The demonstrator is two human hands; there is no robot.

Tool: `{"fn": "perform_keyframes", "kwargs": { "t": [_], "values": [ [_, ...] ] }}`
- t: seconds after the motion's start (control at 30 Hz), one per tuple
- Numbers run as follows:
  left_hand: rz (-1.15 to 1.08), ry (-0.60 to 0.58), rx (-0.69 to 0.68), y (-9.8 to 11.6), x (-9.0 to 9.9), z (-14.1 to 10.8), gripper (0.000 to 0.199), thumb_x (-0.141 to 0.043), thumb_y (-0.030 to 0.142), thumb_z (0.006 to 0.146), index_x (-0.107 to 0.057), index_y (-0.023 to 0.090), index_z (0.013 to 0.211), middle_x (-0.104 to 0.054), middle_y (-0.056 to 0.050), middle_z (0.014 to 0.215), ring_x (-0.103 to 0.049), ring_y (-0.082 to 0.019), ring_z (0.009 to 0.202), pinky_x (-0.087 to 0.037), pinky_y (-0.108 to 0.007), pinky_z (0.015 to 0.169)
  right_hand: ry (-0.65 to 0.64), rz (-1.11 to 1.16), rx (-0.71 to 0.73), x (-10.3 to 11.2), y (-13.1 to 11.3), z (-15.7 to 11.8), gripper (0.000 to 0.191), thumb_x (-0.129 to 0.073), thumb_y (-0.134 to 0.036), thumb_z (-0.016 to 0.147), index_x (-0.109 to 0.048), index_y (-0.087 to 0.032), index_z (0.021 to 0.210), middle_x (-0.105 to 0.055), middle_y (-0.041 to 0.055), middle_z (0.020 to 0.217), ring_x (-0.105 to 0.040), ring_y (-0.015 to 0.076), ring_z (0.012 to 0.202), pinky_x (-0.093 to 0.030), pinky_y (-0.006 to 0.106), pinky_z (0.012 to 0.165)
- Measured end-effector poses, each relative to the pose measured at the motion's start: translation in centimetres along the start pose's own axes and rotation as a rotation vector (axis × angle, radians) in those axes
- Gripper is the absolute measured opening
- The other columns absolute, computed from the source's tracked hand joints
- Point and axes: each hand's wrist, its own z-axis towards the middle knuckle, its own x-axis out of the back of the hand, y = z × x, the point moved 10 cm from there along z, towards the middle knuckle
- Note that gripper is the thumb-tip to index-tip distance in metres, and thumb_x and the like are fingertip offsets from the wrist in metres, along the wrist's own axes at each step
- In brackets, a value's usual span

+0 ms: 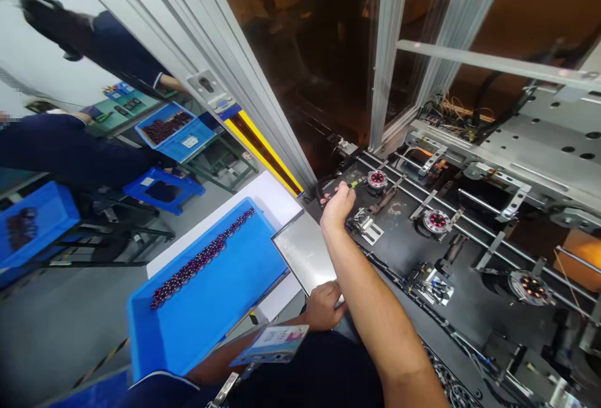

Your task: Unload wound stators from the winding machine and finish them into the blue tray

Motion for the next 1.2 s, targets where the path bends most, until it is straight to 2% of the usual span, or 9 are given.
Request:
{"fn": "perform_keyframes", "kwargs": {
  "t": [0.23,0.5,1.0,1.13,1.2],
  "values": [
    [0.009,0.015,-0.016,0.3,0.3,0.1,0.025,-0.056,0.035,0.088,-0.07,0.019,0.101,-0.073,-0.009,0.078,-0.073,-0.023,0.073,-0.059,-0.033,0.066,0.011,-0.01,0.014,0.6,0.4,0.2,0.03,-0.056,-0.044,0.102,-0.059,-0.014,0.11,-0.059,-0.0002,0.087,-0.053,0.0075,0.062,-0.047,0.02,0.052],
    [0.023,0.01,0.0,0.2,0.3,0.0,0.023,-0.056,0.037,0.09,-0.071,0.02,0.099,-0.074,-0.009,0.08,-0.072,-0.023,0.077,-0.059,-0.034,0.07,0.012,-0.02,0.012,0.6,0.3,0.9,0.032,-0.056,-0.045,0.102,-0.059,-0.015,0.111,-0.06,0.0006,0.089,-0.054,0.0083,0.064,-0.049,0.021,0.055],
    [0.019,-0.008,0.006,0.1,0.1,0.0,0.023,-0.057,0.037,0.089,-0.07,0.021,0.101,-0.073,-0.009,0.08,-0.072,-0.023,0.077,-0.058,-0.034,0.069,0.017,-0.015,0.01,0.8,0.2,1.5,0.032,-0.056,-0.046,0.102,-0.06,-0.014,0.108,-0.059,-0.0005,0.085,-0.053,0.0076,0.061,-0.047,0.02,0.052],
    [0.013,-0.006,0.005,0.1,0.1,0.0,0.023,-0.058,0.035,0.088,-0.07,0.02,0.101,-0.074,-0.009,0.082,-0.072,-0.023,0.076,-0.059,-0.034,0.069,0.013,-0.01,0.019,0.4,-0.2,1.5,0.03,-0.056,-0.044,0.102,-0.059,-0.014,0.106,-0.057,-0.0016,0.083,-0.05,0.0065,0.059,-0.045,0.019,0.05],
    [0.01,-0.001,0.005,0.2,0.3,0.1,0.024,-0.058,0.034,0.088,-0.07,0.02,0.103,-0.075,-0.009,0.084,-0.072,-0.023,0.077,-0.059,-0.034,0.069,-0.029,-0.018,0.028,-0.2,-0.5,0.6,0.029,-0.056,-0.043,0.102,-0.059,-0.014,0.104,-0.055,-0.0026,0.08,-0.048,0.0058,0.056,-0.043,0.018,0.048]
  ]
}}
